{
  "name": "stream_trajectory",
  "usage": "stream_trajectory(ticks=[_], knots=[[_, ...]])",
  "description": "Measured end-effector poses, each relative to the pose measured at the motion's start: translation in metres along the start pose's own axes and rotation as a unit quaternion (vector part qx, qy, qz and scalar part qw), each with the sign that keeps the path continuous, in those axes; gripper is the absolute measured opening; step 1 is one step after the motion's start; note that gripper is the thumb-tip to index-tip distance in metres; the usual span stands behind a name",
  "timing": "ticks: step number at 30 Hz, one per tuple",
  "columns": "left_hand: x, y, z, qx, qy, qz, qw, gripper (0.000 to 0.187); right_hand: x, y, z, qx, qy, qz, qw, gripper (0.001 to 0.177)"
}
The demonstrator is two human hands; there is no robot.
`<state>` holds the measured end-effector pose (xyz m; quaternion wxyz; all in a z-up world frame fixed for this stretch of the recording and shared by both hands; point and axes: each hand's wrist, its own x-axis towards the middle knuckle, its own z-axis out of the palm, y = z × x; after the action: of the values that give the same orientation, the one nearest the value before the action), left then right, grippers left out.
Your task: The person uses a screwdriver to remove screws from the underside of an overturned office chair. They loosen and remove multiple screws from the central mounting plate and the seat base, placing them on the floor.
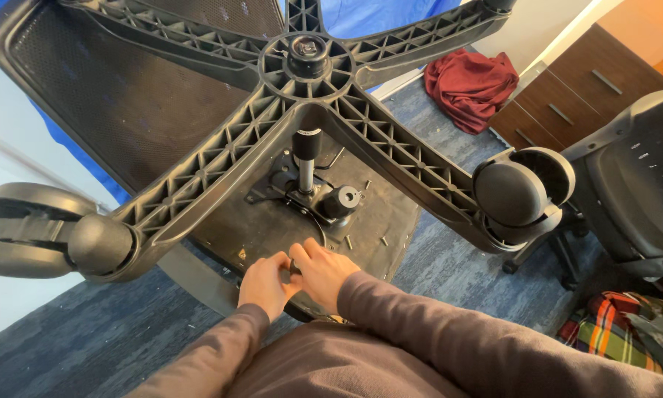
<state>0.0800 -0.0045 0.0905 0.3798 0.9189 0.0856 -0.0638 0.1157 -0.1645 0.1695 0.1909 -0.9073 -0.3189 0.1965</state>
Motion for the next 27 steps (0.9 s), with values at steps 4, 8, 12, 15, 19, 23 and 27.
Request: stream_trajectory(ticks=[4, 8, 12, 15, 19, 23, 27], knots=[[-0.004, -0.007, 0.005, -0.029, -0.007, 0.073, 0.997, 0.033, 0.001, 0.000, 0.002, 0.000, 0.081, -0.158, 0.984, 0.033], [-0.007, -0.009, 0.008, -0.014, -0.031, 0.058, 0.998, 0.032, -0.008, -0.002, 0.001, -0.005, 0.082, -0.170, 0.982, 0.036], [-0.005, -0.004, 0.002, -0.011, -0.055, -0.047, 0.997, 0.033, -0.007, -0.003, 0.001, 0.008, 0.043, -0.062, 0.997, 0.033], [-0.008, -0.004, 0.001, -0.015, -0.021, 0.049, 0.998, 0.034, -0.004, 0.000, 0.003, 0.014, 0.073, -0.149, 0.986, 0.026], [-0.011, -0.004, 0.004, -0.086, -0.035, 0.073, 0.993, 0.028, -0.007, 0.005, 0.000, -0.013, 0.089, -0.210, 0.974, 0.036], [-0.009, 0.000, -0.001, -0.063, -0.043, 0.045, 0.996, 0.033, -0.013, 0.000, -0.001, 0.018, 0.075, -0.150, 0.986, 0.037], [-0.009, 0.006, -0.005, -0.031, -0.053, 0.018, 0.998, 0.032, -0.010, -0.002, 0.001, 0.019, 0.012, -0.058, 0.998, 0.032]])
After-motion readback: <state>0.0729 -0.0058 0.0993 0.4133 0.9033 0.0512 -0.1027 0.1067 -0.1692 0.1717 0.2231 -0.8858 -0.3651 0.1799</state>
